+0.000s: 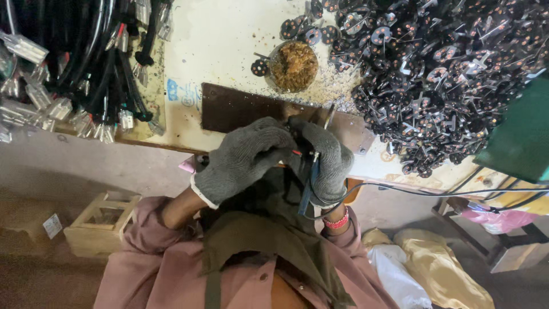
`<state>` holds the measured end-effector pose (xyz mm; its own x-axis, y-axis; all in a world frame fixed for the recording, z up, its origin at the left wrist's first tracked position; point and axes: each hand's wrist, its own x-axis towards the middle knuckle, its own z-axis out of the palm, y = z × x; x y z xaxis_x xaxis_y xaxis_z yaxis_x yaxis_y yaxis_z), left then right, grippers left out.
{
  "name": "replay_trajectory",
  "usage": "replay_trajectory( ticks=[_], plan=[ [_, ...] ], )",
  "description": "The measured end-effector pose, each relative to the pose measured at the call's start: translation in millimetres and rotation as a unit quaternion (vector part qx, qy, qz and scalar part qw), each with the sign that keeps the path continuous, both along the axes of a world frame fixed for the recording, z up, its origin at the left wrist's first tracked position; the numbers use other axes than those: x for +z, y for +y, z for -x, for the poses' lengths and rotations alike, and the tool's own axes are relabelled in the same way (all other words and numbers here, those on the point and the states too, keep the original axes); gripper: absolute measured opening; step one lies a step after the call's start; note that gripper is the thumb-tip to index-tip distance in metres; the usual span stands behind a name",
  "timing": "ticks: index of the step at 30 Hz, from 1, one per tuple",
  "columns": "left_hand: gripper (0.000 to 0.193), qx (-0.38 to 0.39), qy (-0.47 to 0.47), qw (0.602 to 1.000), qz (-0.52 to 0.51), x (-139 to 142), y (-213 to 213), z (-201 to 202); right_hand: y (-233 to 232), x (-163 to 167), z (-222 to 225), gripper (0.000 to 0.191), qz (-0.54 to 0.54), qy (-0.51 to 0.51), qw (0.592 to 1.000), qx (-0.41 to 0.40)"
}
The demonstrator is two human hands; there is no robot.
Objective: The person sits at a workbench assembling electrical plug and lamp-holder components, soldering wire ends onto the terminals with a soldering iron. They handle each wired component in turn, position the wire against the terminal, apply the iron, and set the finished piece onto a large pile of completed parts on the bench.
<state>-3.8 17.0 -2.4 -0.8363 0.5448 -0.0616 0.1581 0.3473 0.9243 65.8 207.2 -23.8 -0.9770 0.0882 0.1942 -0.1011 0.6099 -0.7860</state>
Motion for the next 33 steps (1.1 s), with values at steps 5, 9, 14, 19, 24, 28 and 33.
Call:
replay_trajectory(
  ticks=[5,9,14,19,24,28,33],
  plan=[
    [0.026,-0.053,0.094,0.981,0.163,-3,3,8,-3,4,4,0.045,0.027,-0.012,1.0,0.002],
    [0.027,-0.066,0.116,0.973,0.187,-5,5,9,-5,4,3,0.046,0.061,-0.032,0.997,-0.017],
    [0.027,-0.051,0.126,0.983,0.125,-10,1,13,-3,5,2,0.045,0.033,-0.046,0.998,-0.023],
    [0.029,-0.059,0.132,0.982,0.125,-12,2,17,1,4,1,0.039,0.049,-0.054,0.997,-0.018],
    [0.014,-0.061,0.116,0.981,0.14,-6,4,17,13,3,-18,0.01,-0.021,-0.129,0.99,-0.045],
    [0.016,-0.052,0.117,0.983,0.128,-4,4,17,14,-1,-43,0.022,-0.028,-0.01,1.0,-0.006],
    [0.017,-0.058,0.099,0.983,0.142,-6,6,17,12,-9,-46,0.025,-0.07,0.006,0.997,-0.009]
  ],
)
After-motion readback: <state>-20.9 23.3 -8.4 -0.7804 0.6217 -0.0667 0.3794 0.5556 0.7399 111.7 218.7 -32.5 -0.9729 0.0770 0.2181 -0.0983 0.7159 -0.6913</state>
